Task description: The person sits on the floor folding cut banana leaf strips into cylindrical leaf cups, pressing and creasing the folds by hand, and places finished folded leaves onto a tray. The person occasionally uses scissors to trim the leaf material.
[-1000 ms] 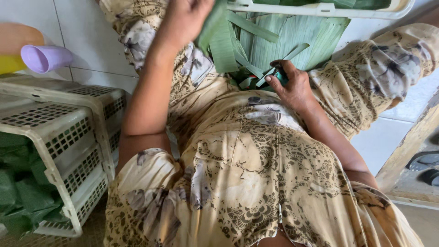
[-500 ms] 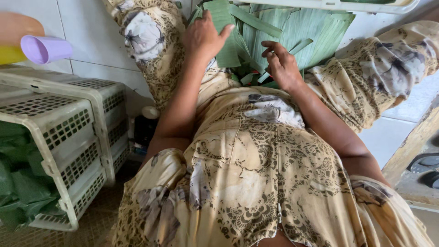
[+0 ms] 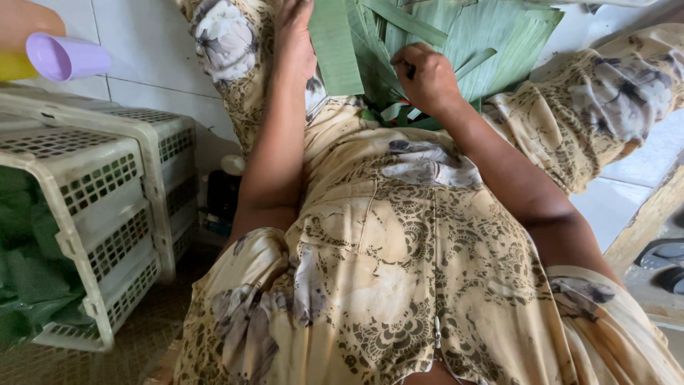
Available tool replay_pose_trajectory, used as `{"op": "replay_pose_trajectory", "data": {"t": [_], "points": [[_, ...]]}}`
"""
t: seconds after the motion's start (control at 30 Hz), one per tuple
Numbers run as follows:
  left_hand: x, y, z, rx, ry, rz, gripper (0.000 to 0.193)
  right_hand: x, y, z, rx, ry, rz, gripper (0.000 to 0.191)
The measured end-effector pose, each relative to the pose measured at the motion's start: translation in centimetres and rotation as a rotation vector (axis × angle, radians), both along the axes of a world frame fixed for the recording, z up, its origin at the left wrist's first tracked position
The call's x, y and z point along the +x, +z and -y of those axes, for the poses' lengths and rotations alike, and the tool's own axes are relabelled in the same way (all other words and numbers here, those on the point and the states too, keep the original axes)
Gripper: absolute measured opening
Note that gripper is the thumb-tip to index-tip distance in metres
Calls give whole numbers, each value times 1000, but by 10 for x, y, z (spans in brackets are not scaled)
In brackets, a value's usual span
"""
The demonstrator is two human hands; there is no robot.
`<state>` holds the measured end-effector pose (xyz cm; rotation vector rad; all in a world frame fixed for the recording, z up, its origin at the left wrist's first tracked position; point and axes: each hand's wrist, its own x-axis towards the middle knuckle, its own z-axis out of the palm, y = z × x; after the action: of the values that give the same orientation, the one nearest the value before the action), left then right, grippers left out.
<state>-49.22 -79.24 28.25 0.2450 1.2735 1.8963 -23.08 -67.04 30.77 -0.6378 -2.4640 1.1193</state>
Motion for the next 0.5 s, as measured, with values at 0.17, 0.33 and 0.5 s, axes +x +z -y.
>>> {"op": "replay_pose_trajectory", "data": {"t": [0.17, 0.33, 0.5], "points": [[-1, 40, 16, 239, -108, 159, 26, -60, 4, 9, 275, 72, 184, 21], [5, 59, 27, 225, -288, 82, 29, -85, -3, 13, 331, 49, 244, 69], [4, 53, 33, 240, -248, 192, 37, -74, -22, -5, 104, -100, 380, 34]]}}
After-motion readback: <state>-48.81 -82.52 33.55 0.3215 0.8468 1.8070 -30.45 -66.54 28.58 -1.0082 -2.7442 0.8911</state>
